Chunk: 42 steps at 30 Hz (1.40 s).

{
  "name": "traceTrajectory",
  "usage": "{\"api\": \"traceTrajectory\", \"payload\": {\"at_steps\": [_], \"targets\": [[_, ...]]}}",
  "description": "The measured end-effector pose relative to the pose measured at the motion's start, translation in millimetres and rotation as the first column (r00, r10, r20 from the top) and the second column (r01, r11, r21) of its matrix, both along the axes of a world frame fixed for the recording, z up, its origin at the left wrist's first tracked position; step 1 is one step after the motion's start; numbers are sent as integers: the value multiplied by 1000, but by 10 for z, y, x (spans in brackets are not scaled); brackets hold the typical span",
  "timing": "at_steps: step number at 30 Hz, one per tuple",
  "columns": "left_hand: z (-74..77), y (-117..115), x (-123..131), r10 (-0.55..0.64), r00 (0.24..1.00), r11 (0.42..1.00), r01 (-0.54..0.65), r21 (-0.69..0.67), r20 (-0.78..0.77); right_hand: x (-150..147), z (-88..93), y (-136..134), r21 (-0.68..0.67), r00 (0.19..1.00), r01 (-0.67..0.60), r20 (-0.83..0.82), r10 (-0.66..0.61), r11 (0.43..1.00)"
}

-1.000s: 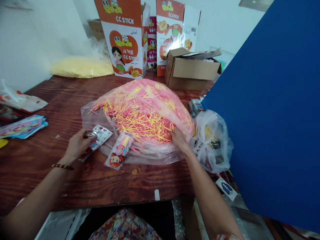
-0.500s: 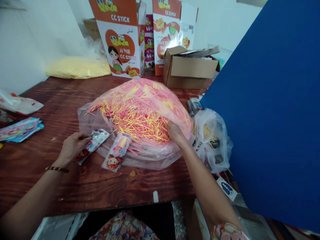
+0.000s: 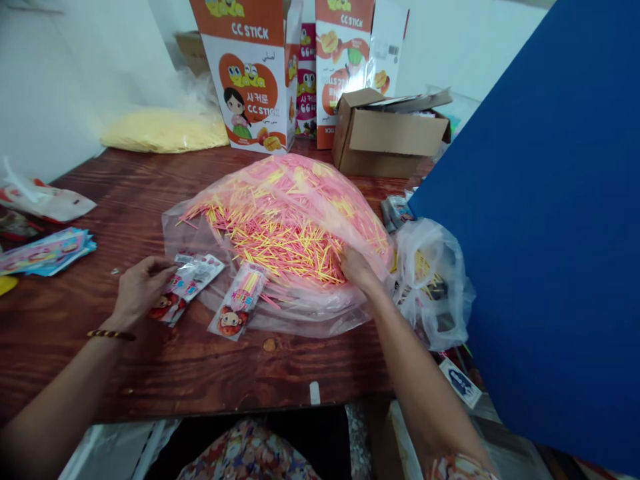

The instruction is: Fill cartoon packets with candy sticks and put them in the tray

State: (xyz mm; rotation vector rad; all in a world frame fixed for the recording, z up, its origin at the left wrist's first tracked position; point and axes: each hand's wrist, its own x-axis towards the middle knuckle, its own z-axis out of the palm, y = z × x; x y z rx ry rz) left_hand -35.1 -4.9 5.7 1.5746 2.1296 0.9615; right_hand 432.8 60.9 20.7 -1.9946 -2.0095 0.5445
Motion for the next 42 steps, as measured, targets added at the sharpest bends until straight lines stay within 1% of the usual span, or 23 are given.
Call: {"api": "traceTrajectory", "payload": {"at_steps": [2, 3, 5, 6, 10, 12, 14, 15, 17, 19, 21, 23, 26, 28, 30, 32, 34, 35, 37, 39, 40, 42], "targets": [[56, -14, 11, 36, 991, 998, -43, 48, 130, 15, 22, -59, 31, 999, 18, -41, -17, 999], [92, -19, 18, 49, 976, 995, -65, 72, 214, 11, 33, -88, 40, 996, 26, -89, -22, 999], [173, -33, 31, 68, 921, 987, -119, 109, 383, -11, 64, -139, 39, 970, 44, -239, -33, 998], [215, -43, 38, 73, 886, 984, -139, 113, 458, -28, 85, -160, 30, 944, 48, -329, -36, 998], [370, -127, 123, 66, 726, 975, -194, 112, 684, -138, 189, -223, -5, 779, 22, -627, -20, 1000], [433, -202, 220, 47, 651, 975, -195, 107, 758, -239, 222, -258, -59, 660, -11, -750, -37, 998], [483, -295, 342, 46, 596, 980, -180, 78, 802, -386, 223, -315, -107, 545, -38, -836, -69, 993], [502, -345, 407, 53, 573, 982, -177, 61, 818, -476, 210, -356, -105, 498, -47, -864, -68, 993], [521, -442, 530, 55, 535, 985, -169, 43, 843, -680, 157, -461, -36, 428, -45, -904, -13, 998], [517, -530, 637, 45, 524, 988, -150, 41, 851, -892, 71, -592, 49, 397, -34, -916, 59, 998], [495, -603, 725, 34, 538, 992, -118, 35, 842, -1076, -37, -725, 81, 399, -30, -913, 86, 996], [463, -660, 793, 27, 549, 995, -94, 30, 835, -1203, -153, -834, 70, 418, -58, -904, 88, 996], [416, -713, 857, 32, 547, 997, -82, 16, 836, -1274, -293, -921, 48, 452, -122, -887, 99, 991], [388, -718, 871, 51, 549, 996, -93, 0, 834, -1268, -343, -935, 57, 462, -138, -880, 115, 989], [360, -693, 857, 57, 586, 995, -101, 3, 808, -1248, -369, -929, 82, 469, -144, -872, 141, 986], [327, -639, 806, 41, 651, 994, -101, 32, 758, -1234, -390, -918, 92, 517, -154, -841, 160, 984], [283, -562, 716, 21, 720, 994, -92, 65, 694, -1233, -418, -913, 75, 561, -160, -813, 153, 984], [256, -518, 659, 19, 755, 994, -87, 71, 656, -1238, -432, -914, 64, 566, -156, -812, 142, 986], [197, -423, 536, 12, 842, 996, -55, 64, 539, -1261, -453, -925, 61, 546, -143, -828, 130, 988], [143, -332, 426, -27, 941, 999, 16, 34, 337, -1294, -451, -946, 88, 561, -157, -812, 162, 984], [120, -291, 383, -54, 974, 999, 52, 14, 219, -1309, -437, -956, 98, 579, -169, -796, 180, 981], [90, -225, 328, -106, 994, 994, 106, -20, -4, -1315, -375, -964, 98, 585, -164, -792, 177, 982]]}}
